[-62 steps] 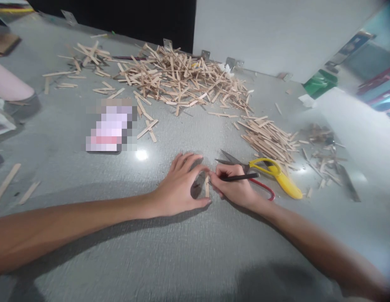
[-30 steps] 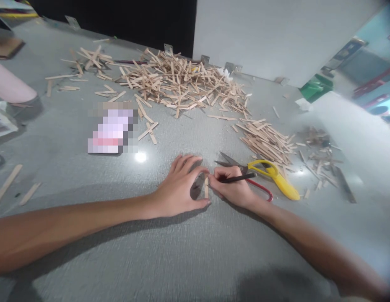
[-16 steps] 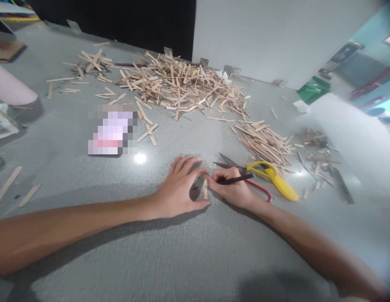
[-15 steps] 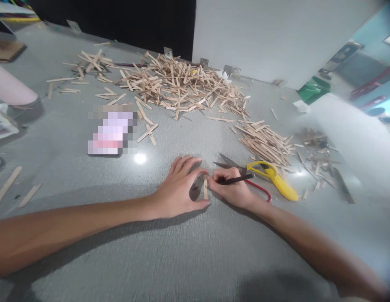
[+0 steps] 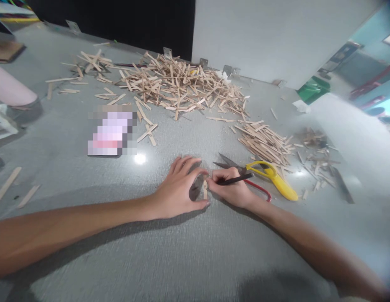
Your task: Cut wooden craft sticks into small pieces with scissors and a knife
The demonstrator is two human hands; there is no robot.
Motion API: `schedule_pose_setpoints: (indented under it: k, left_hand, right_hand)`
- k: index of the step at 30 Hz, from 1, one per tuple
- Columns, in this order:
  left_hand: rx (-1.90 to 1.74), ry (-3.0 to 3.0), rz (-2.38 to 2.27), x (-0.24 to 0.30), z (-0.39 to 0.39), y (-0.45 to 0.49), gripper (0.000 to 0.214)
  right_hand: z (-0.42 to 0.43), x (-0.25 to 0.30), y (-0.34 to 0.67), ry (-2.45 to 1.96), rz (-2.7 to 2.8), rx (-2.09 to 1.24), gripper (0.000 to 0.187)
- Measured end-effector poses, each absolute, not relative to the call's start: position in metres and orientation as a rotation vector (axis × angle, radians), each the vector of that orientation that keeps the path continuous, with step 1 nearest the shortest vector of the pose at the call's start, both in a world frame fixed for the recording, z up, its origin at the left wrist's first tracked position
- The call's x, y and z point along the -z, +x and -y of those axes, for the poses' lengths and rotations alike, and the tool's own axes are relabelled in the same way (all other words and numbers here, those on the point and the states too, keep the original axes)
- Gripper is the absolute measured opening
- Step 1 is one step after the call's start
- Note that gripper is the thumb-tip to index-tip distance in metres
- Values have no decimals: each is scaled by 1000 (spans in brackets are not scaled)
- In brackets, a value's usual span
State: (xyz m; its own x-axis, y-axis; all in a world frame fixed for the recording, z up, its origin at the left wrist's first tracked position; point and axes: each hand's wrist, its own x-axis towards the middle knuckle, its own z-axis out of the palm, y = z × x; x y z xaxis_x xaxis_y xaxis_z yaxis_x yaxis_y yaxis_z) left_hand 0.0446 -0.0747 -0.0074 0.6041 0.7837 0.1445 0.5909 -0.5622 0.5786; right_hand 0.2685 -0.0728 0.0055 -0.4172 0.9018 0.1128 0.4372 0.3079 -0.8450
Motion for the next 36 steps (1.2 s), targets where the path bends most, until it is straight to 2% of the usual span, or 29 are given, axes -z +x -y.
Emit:
schedule_pose_setpoints:
  k: [36]
  left_hand:
    - [-572, 2362, -1091, 8, 74, 45, 74]
  right_hand:
    - [75, -3, 266, -1207, 1941, -1013, 44]
